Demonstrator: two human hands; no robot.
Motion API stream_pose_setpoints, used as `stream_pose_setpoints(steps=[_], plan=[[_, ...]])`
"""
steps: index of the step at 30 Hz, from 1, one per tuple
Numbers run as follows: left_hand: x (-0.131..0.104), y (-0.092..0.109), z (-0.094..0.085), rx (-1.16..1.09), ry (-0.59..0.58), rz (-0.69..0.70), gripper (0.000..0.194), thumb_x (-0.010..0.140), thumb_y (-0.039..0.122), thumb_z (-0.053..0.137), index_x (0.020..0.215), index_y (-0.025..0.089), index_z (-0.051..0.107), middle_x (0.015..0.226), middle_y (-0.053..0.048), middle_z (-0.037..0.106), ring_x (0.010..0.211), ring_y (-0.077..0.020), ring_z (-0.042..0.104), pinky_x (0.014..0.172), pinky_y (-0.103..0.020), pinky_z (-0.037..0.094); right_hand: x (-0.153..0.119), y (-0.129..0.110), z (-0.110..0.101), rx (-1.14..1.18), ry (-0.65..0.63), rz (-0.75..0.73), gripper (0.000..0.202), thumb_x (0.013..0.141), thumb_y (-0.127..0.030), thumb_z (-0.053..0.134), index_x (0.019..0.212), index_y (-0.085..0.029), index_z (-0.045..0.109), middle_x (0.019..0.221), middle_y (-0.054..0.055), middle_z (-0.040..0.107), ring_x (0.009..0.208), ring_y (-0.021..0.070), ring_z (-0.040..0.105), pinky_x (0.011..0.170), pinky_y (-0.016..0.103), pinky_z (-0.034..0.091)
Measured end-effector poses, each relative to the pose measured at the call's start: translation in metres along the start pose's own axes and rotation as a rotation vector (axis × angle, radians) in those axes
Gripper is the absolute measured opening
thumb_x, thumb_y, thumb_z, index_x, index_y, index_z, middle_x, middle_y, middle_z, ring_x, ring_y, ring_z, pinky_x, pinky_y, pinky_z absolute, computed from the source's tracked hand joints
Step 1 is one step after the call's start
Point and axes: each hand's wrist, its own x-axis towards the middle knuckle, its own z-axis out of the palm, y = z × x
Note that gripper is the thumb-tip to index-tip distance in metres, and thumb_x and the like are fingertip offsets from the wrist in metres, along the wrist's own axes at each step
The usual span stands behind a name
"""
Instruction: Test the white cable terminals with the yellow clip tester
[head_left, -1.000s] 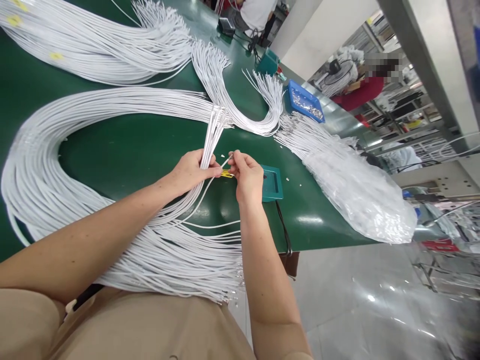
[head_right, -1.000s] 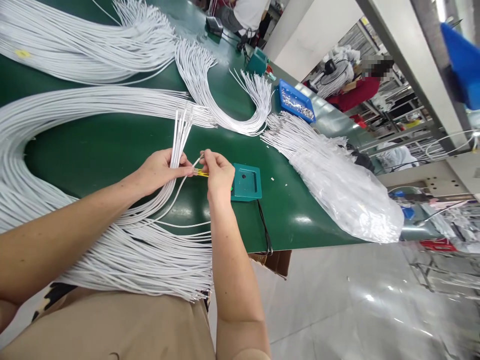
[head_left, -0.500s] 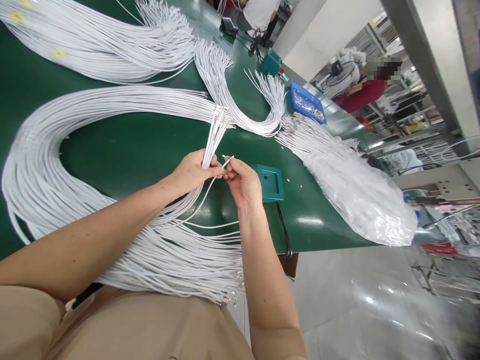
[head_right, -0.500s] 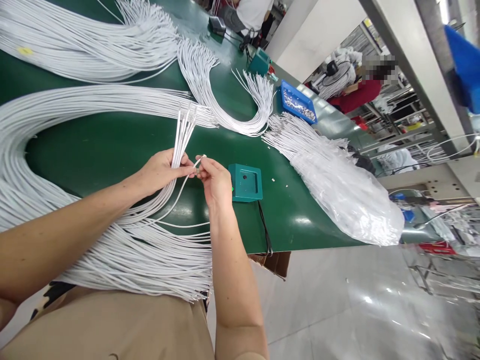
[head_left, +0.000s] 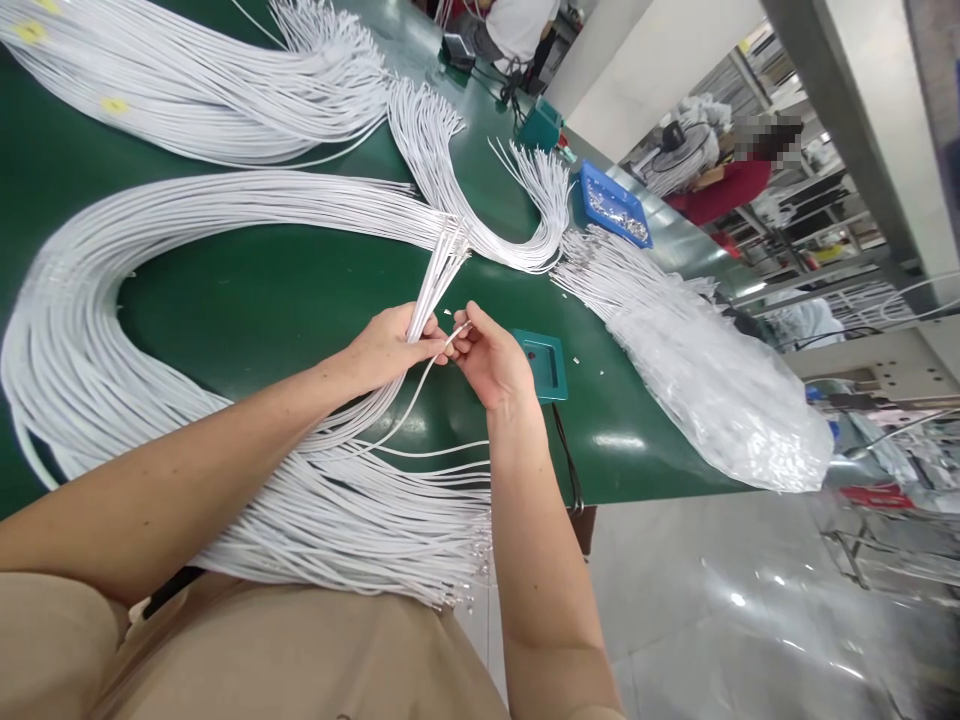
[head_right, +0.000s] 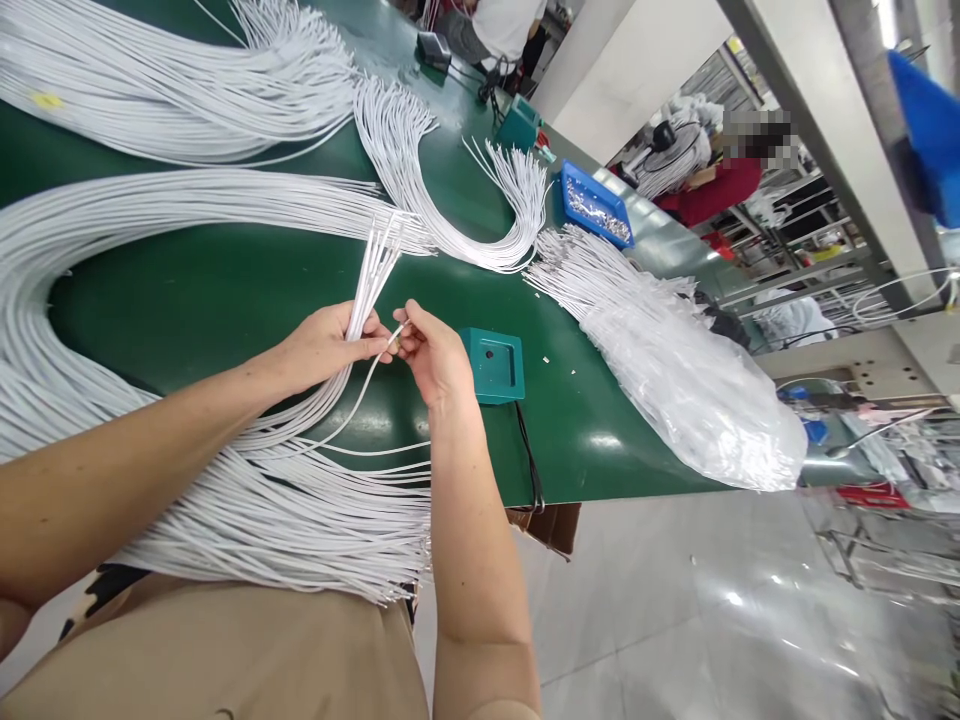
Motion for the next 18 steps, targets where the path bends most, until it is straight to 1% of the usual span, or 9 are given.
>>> stream_pose_setpoints(steps=[3,6,9,12,14,16,18], plan=[[0.0,-0.001,0.0,0.008,0.027,0.006,0.02,0.074,0.021,0.067,0.074,0.018,0.047,0.073,0.001,0.065,0.073,-0.0155,0.069,0.073,-0.03,0.053,-0.006,0.005,-0.004,0.068,0.011,0.025,0.026,0.068,-0.04,0.081,0.077,-0.018,0.071,0.063,-0.005,0.055,0.056,0.0067,0.046,0.06,0.022,0.046],[-0.001,0.0,0.0,0.024,0.045,0.005,0.019,0.074,0.021,0.067,0.076,0.017,0.049,0.076,0.001,0.066,0.073,-0.0149,0.069,0.073,-0.029,0.053,-0.012,0.007,-0.006,0.095,0.012,-0.002,0.023,0.069,-0.034,0.08,0.084,-0.017,0.073,0.069,-0.005,0.06,0.059,0.005,0.05,0.063,0.02,0.047],[-0.001,0.002,0.0,0.06,0.058,0.004,0.018,0.074,0.022,0.068,0.078,0.017,0.051,0.077,0.0,0.067,0.074,-0.0152,0.069,0.074,-0.029,0.053,-0.016,0.007,-0.004,0.042,0.054,-0.054,0.024,0.071,-0.038,0.077,0.083,-0.017,0.075,0.072,-0.003,0.064,0.06,0.0054,0.052,0.062,0.02,0.047],[-0.001,0.0,0.0,0.091,0.058,0.02,0.018,0.075,0.022,0.069,0.078,0.017,0.052,0.076,0.0,0.067,0.075,-0.0152,0.068,0.076,-0.029,0.053,-0.018,0.006,0.0,-0.074,0.154,-0.144,0.021,0.069,-0.035,0.078,0.078,-0.017,0.075,0.072,-0.001,0.067,0.062,0.007,0.055,0.064,0.021,0.048],[0.0,-0.002,-0.001,0.054,0.044,0.052,0.019,0.075,0.023,0.069,0.089,0.016,0.057,0.078,0.001,0.066,0.075,-0.0145,0.068,0.077,-0.029,0.053,-0.018,0.005,0.002,-0.132,0.2,-0.194,0.017,0.066,-0.029,0.079,0.078,-0.017,0.076,0.072,-0.001,0.068,0.063,0.0075,0.056,0.066,0.022,0.05],[0.0,-0.005,-0.001,0.006,0.013,0.098,0.035,0.077,0.021,0.067,0.11,0.017,0.059,0.082,0.002,0.064,0.076,-0.0132,0.066,0.076,-0.028,0.052,-0.018,0.005,0.003,-0.156,0.208,-0.21,0.017,0.065,-0.027,0.079,0.078,-0.016,0.076,0.071,-0.001,0.069,0.063,0.0076,0.057,0.067,0.023,0.051],[0.0,-0.005,-0.001,-0.008,-0.035,0.116,0.049,0.078,0.018,0.065,0.127,0.019,0.056,0.083,0.002,0.062,0.073,-0.0113,0.062,0.072,-0.027,0.051,-0.018,0.004,0.002,-0.169,0.195,-0.194,0.017,0.064,-0.026,0.079,0.077,-0.016,0.075,0.07,-0.001,0.07,0.062,0.0078,0.058,0.068,0.023,0.051]])
